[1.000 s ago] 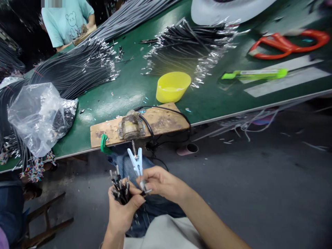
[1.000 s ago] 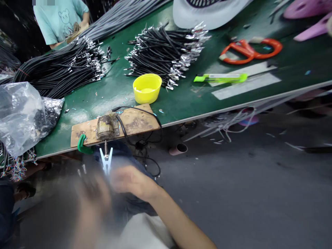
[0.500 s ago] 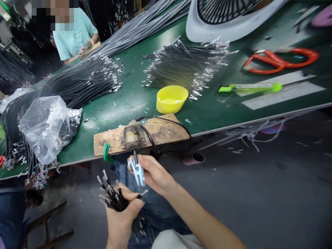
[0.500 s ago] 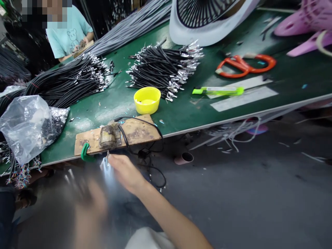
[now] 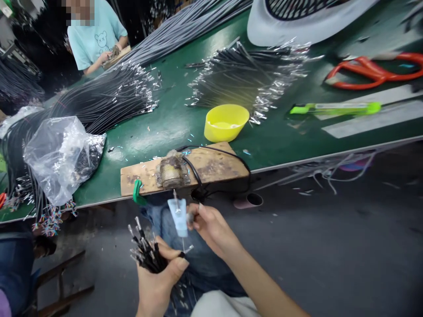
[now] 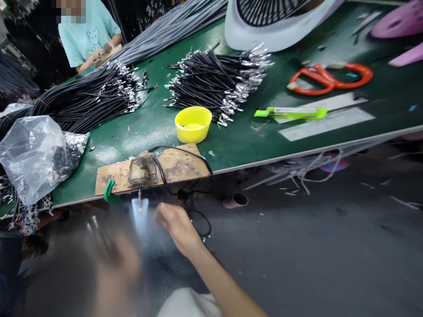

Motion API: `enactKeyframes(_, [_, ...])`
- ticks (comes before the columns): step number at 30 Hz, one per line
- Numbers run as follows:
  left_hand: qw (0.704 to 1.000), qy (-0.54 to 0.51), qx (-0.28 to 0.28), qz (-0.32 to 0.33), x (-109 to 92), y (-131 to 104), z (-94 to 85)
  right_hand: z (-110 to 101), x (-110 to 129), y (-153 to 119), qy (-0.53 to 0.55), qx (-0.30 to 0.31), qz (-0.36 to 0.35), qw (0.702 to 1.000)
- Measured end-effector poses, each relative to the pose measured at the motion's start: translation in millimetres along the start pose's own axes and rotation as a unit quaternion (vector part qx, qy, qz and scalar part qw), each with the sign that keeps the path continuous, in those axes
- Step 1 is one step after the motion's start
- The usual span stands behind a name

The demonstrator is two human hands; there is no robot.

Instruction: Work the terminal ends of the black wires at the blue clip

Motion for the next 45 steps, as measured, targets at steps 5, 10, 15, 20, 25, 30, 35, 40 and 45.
enactKeyframes(5, [0.996, -0.025, 0.038, -0.072, 16, -6, -3.9, 4, 9, -32, -0.184, 0.078, -0.108, 0.974])
enactKeyframes(10, [0.976, -0.050, 0.100, -0.187, 31, -13, -3.0, 9, 23, -43, -0.379, -0.014, -0.225, 0.897])
enactKeyframes(15, [0.969, -0.050, 0.076, -0.230, 40, -21, -6.6, 11, 35, -44, -0.368, -0.004, -0.322, 0.873])
enactKeyframes(20, [0.975, -0.052, 0.032, -0.215, 43, -22, -8.3, 20, 36, -48, -0.375, 0.037, -0.351, 0.857])
enactKeyframes(25, [0.979, -0.085, 0.018, -0.184, 42, -20, -1.9, 24, 30, -56, -0.365, -0.107, -0.387, 0.840])
enactKeyframes(30, [0.978, -0.112, 0.024, -0.172, 43, -16, -1.0, 21, 9, -46, -0.234, 0.009, -0.262, 0.936])
enactKeyframes(35, [0.975, -0.102, 0.062, -0.186, 41, -13, -3.3, 13, 2, -38, -0.152, 0.072, -0.162, 0.972])
enactKeyframes(40, [0.971, -0.114, 0.072, -0.198, 44, -15, -1.3, 17, 10, -38, -0.141, 0.062, -0.160, 0.975])
enactKeyframes(45, [0.980, -0.094, 0.035, -0.169, 52, -15, -1.5, 19, 10, -49, -0.223, -0.070, -0.268, 0.935])
Point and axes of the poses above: each hand's wrist, its own y-axis towards the middle knuckle, its own z-axis out of the palm, x = y × z, the point moved 4 cm from there along y, towards the middle knuckle, and after that the axes turned 12 degrees about -y, right-handed, at the moved point
